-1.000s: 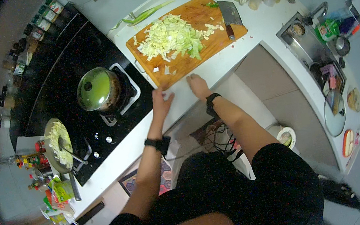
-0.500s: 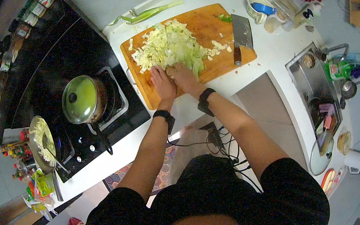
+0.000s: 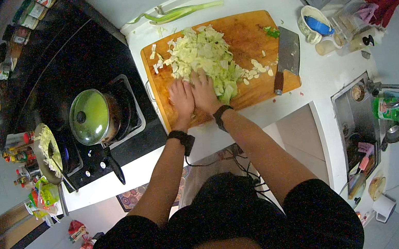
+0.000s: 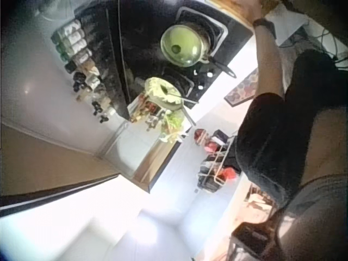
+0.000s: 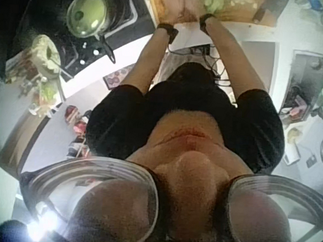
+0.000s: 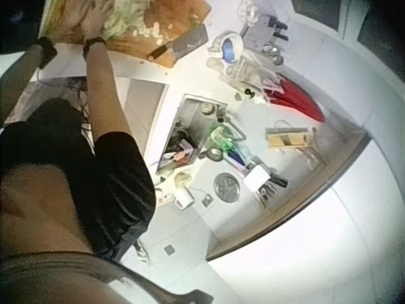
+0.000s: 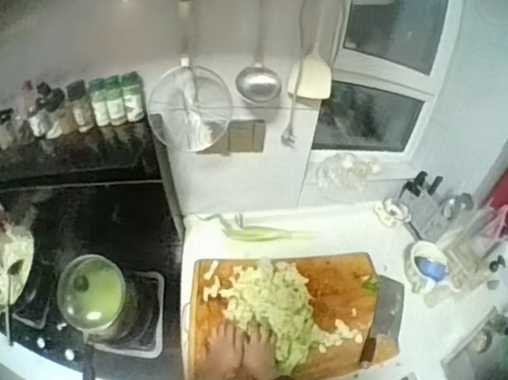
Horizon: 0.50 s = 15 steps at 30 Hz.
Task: The person is stir-frying ingredients including cabbage in a pan on a stove.
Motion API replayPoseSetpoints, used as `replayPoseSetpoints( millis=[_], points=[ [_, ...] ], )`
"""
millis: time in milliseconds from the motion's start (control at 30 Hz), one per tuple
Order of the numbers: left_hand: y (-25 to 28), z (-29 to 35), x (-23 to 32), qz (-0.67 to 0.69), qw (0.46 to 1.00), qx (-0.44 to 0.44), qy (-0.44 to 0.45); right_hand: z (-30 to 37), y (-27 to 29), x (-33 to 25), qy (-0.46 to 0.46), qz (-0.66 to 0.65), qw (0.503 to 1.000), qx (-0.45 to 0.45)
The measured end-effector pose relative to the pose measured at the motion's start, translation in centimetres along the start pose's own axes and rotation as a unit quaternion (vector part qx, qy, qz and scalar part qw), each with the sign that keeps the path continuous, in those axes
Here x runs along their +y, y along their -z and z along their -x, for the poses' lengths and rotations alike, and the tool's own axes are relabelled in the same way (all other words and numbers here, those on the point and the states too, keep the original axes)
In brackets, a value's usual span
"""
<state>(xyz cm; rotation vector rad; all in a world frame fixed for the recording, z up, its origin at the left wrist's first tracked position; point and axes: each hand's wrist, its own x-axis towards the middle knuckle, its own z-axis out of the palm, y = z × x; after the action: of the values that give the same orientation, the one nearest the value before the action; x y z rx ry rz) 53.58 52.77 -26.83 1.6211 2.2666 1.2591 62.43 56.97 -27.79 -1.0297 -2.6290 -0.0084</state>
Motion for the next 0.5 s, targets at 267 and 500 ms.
replayPoseSetpoints(
  millis=[267, 500],
  points=[
    [-1.4, -1.0, 0.8, 0.103, 0.984, 0.079, 0.121, -1.6, -1.4, 1.0, -0.07, -0.165, 0.975, -0.129],
    [2.3, -4.5, 6.4, 0.303, 0.926, 0.17, 0.151, -3.8, 6.6, 1.6, 0.085, -0.16, 0.981, 0.067]
  ],
)
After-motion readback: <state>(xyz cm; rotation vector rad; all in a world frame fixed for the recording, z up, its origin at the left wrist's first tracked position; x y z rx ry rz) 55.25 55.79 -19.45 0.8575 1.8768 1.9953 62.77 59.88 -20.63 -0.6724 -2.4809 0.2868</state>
